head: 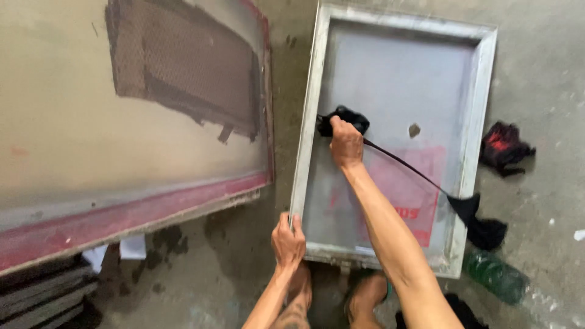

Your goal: The person pours water from a plastic bottle onto a red-stained screen and wipes the surface with a black cloth. They continue wiping the screen to remove the red stain, occasionally adding more water and adjusting the cloth.

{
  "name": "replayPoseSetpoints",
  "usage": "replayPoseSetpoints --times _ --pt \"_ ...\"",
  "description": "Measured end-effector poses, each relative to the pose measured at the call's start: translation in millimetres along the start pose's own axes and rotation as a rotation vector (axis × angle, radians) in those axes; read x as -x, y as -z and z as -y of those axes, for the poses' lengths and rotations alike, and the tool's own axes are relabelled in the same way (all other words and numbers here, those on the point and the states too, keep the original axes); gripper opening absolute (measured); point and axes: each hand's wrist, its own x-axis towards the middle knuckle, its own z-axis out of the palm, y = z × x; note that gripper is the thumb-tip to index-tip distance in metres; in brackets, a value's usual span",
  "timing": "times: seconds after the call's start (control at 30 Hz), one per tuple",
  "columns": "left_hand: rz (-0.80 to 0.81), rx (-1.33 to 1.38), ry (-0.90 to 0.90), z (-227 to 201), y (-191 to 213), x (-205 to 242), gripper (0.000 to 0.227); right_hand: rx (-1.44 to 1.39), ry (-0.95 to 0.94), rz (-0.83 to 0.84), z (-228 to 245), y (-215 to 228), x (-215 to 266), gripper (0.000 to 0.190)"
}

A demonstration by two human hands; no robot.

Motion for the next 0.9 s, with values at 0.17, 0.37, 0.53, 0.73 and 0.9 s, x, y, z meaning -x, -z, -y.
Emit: replayPoseSetpoints --times 0.17,0.37,0.53,0.73,0.9 --pt "-0.006 -0.028 0.023 0 0 -18 0.037 -0.514 0.035 0.295 0 64 48 0.053" --pt "0.069 -0.063 0.068 2 -2 -12 0.044 -0.920 -0.995 -0.306 -109 190 140 0.048" --pt "-0.148 -0.250 -0.325 -51 -18 -16 0.046 -0.373 -0.845 -0.912 -154 324 229 0.041" --pt "0.382 -0.268 -0.929 -146 -105 -13 0.019 0.140 -0.606 -0.777 -168 368 249 0.039" --pt "0.646 -0.508 -1.173 -212 -207 -34 0.015 0.232 -0.756 -0.531 -198 310 263 0.034"
